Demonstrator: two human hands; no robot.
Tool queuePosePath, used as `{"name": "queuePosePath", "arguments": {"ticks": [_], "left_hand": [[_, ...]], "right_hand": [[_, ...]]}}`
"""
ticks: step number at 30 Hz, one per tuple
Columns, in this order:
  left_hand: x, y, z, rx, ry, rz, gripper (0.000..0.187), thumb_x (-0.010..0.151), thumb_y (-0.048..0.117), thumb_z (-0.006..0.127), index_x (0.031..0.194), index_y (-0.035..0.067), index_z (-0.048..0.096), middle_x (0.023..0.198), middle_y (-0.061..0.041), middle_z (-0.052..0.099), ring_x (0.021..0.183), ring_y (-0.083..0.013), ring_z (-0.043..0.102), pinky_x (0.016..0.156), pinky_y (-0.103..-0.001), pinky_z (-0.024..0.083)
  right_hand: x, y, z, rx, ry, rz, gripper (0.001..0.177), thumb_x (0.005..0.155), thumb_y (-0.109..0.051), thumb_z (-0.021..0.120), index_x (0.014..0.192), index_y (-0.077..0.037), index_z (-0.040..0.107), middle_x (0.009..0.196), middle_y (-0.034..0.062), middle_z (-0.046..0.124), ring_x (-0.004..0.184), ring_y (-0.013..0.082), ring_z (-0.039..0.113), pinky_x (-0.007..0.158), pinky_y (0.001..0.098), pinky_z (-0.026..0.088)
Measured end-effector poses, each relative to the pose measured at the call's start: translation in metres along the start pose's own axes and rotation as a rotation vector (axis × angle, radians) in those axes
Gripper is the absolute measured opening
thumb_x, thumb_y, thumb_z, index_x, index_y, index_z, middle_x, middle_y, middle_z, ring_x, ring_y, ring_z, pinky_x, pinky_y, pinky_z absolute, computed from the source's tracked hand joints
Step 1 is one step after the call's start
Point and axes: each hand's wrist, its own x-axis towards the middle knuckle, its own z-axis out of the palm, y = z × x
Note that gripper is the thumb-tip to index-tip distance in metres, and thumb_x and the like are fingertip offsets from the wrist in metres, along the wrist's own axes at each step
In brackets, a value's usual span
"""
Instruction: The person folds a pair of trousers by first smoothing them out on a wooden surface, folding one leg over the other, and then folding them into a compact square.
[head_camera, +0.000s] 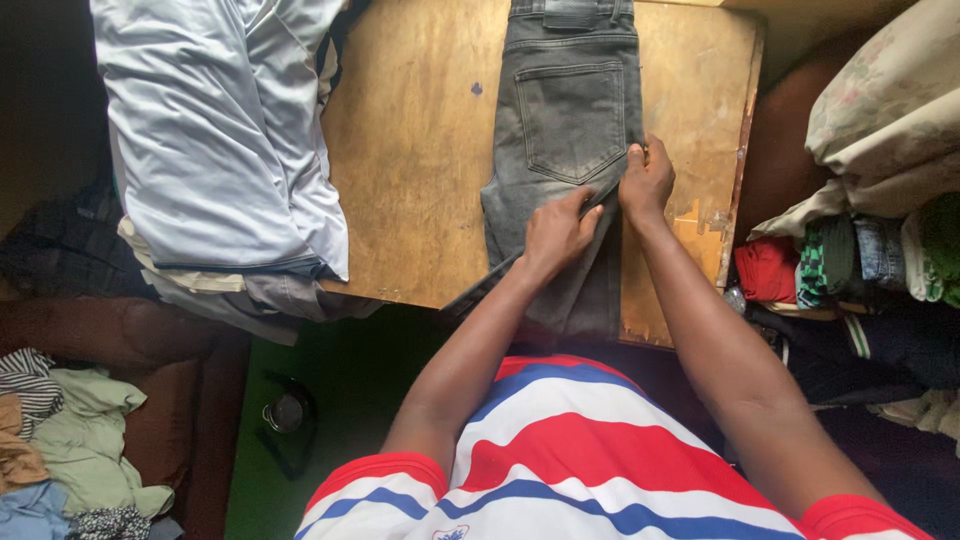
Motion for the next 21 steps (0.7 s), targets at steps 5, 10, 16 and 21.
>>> {"name": "queuePosePath", "arguments": {"ticks": [5, 10, 16, 21], "left_hand": [[-0.002, -0.022, -0.005, 0.050, -0.129, 0.002, 0.041, 0.094, 0.035, 0.065, 0.125, 0.008, 0.066, 0.105, -0.024, 0.074, 0.099, -0.0451, 0.070, 0.087, -0.054, 0.054], [0.002, -0.019, -0.027, 0.022, -0.181, -0.246, 0.042, 0.096, 0.043, 0.063, 0.122, 0.011, 0.070, 0.107, -0.019, 0.078, 0.105, -0.0348, 0.075, 0.097, -0.046, 0.055], [0.023, -0.072, -0.020, 0.443, 0.150, -0.058, 0.080, 0.093, 0.054, 0.063, 0.154, 0.006, 0.044, 0.162, -0.026, 0.026, 0.152, -0.0446, 0.020, 0.118, -0.059, 0.025], [0.037, -0.097, -0.001, 0.734, 0.023, -0.041, 0.089, 0.097, 0.060, 0.057, 0.161, 0.006, 0.028, 0.168, -0.029, 0.012, 0.157, -0.0438, 0.009, 0.125, -0.058, 0.017]], "right_hand": [[-0.003, 0.046, 0.005, 0.240, -0.239, 0.138, 0.018, 0.107, -0.011, 0.062, 0.119, 0.002, 0.066, 0.094, 0.0042, 0.063, 0.083, 0.0110, 0.056, 0.076, 0.0281, 0.047], [-0.004, 0.037, 0.004, 0.349, -0.327, 0.277, 0.025, 0.101, -0.009, 0.058, 0.124, -0.001, 0.065, 0.096, -0.0010, 0.066, 0.082, 0.0066, 0.057, 0.074, 0.0229, 0.047], [-0.002, 0.022, 0.003, 0.135, -0.333, 0.416, 0.033, 0.094, -0.007, 0.056, 0.124, 0.000, 0.067, 0.100, 0.0095, 0.067, 0.084, 0.0152, 0.060, 0.077, 0.0292, 0.048], [-0.001, -0.016, 0.001, -0.542, -0.247, -0.067, 0.070, 0.084, -0.008, 0.064, 0.149, 0.003, 0.042, 0.142, 0.0293, 0.045, 0.129, 0.0437, 0.044, 0.109, 0.0528, 0.039]]}}
